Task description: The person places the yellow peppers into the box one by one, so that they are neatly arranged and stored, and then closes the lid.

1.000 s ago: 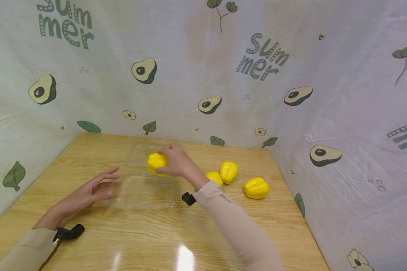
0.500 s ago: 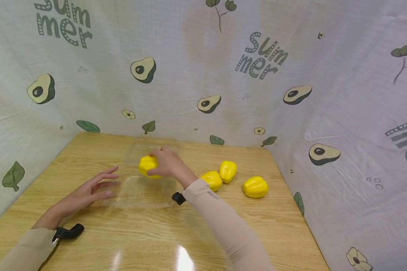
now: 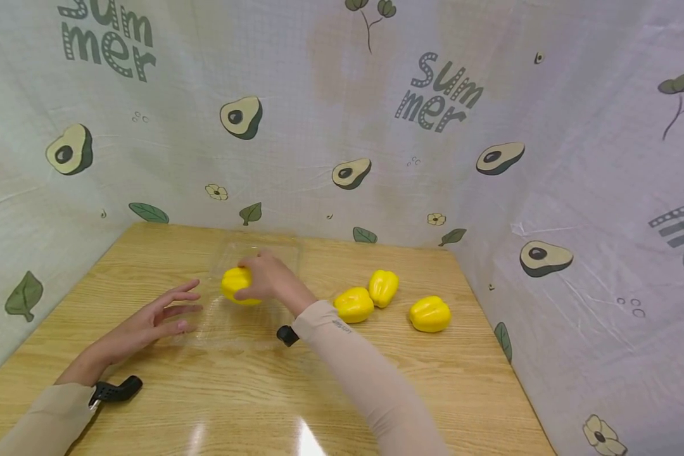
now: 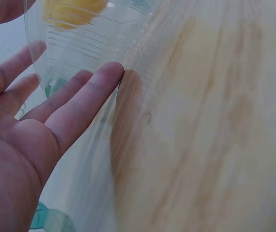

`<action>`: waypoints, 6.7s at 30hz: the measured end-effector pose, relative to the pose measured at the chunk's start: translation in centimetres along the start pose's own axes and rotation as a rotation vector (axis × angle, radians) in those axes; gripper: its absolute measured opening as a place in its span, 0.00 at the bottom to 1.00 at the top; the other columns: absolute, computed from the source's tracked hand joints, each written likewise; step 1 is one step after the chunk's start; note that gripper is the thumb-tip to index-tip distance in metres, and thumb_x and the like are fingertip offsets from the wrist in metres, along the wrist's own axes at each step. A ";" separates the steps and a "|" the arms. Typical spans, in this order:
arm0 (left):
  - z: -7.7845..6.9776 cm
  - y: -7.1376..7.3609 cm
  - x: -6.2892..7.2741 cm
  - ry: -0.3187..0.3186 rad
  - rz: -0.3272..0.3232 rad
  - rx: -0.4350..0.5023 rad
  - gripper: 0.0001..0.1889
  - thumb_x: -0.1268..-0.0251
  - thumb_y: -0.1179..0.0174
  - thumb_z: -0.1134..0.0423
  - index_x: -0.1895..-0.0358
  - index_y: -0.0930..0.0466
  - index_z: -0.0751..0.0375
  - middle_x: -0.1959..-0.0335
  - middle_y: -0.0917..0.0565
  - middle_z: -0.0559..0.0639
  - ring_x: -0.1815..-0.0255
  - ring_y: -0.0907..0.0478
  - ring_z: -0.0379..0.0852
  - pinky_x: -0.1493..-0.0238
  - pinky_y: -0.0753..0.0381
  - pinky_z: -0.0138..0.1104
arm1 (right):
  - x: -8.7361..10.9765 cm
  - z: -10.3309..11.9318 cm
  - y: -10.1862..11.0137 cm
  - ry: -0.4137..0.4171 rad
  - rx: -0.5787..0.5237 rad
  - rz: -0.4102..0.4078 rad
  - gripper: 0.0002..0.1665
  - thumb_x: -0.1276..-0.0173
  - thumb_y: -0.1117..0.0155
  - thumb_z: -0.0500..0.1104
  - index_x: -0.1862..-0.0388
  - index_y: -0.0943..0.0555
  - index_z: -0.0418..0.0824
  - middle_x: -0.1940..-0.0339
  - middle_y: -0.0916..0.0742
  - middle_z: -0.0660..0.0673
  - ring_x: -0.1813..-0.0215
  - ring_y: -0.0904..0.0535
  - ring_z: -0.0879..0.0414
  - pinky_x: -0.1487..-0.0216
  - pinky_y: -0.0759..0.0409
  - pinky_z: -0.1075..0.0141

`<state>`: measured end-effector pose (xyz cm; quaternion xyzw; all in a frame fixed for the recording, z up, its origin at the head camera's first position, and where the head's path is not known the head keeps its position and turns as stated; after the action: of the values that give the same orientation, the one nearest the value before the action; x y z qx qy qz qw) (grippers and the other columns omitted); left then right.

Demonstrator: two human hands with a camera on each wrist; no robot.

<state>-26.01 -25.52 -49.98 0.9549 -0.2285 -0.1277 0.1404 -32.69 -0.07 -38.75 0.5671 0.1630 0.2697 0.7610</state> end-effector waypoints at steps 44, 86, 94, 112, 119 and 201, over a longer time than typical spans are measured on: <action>0.1 0.0 0.1 -0.017 0.013 0.004 0.28 0.20 0.41 0.72 0.22 0.35 0.65 0.11 0.56 0.59 0.24 0.35 0.73 0.37 0.20 0.28 | -2.7 2.2 -3.4 -0.064 -0.022 0.004 0.40 0.36 0.20 0.59 0.27 0.21 0.51 0.38 0.23 0.43 0.53 0.23 0.53 0.51 0.20 0.65; -0.3 -0.2 0.0 0.010 0.009 0.006 0.29 0.23 0.36 0.69 0.23 0.32 0.60 0.11 0.55 0.58 0.22 0.37 0.76 0.34 0.25 0.25 | -2.5 2.8 -3.9 -0.153 0.038 0.019 0.41 0.37 0.21 0.64 0.27 0.23 0.57 0.36 0.24 0.45 0.50 0.22 0.50 0.52 0.21 0.60; -0.3 -0.1 0.1 0.008 0.005 -0.001 0.29 0.23 0.36 0.68 0.23 0.32 0.59 0.11 0.55 0.57 0.23 0.37 0.76 0.34 0.25 0.25 | -2.5 2.8 -3.9 -0.144 0.042 0.016 0.43 0.38 0.20 0.63 0.26 0.23 0.58 0.37 0.24 0.46 0.49 0.23 0.50 0.53 0.22 0.61; -0.4 0.0 0.2 0.025 -0.004 -0.014 0.29 0.23 0.36 0.69 0.23 0.31 0.59 0.11 0.54 0.58 0.22 0.36 0.76 0.34 0.27 0.23 | -1.3 2.4 -2.2 -0.126 0.046 0.056 0.45 0.36 0.21 0.64 0.22 0.26 0.59 0.27 0.25 0.44 0.36 0.21 0.43 0.41 0.18 0.53; -0.3 0.1 0.1 0.025 -0.004 -0.023 0.29 0.23 0.36 0.68 0.23 0.31 0.58 0.11 0.53 0.57 0.22 0.37 0.76 0.33 0.29 0.22 | -0.3 1.3 -1.2 -0.079 0.055 0.055 0.46 0.34 0.23 0.64 0.20 0.28 0.58 0.28 0.26 0.43 0.38 0.20 0.45 0.43 0.15 0.53; -0.4 0.1 0.0 0.017 -0.006 -0.001 0.30 0.24 0.36 0.71 0.23 0.32 0.64 0.11 0.55 0.60 0.22 0.39 0.76 0.34 0.27 0.22 | 14.3 -18.4 2.2 0.099 -0.057 0.018 0.44 0.37 0.17 0.41 0.23 0.25 0.44 0.23 0.30 0.35 0.27 0.31 0.36 0.30 0.25 0.39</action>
<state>-25.91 -25.55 -49.57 0.9564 -0.2246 -0.1202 0.1426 -31.93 23.13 -41.41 0.5326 0.1878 0.3089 0.7653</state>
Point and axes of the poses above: each hand's wrist, its own x-axis away from the middle knuckle, its own y-axis out of the back of the hand, z = x × y, the point moved 4 cm from there along -x, towards the middle knuckle
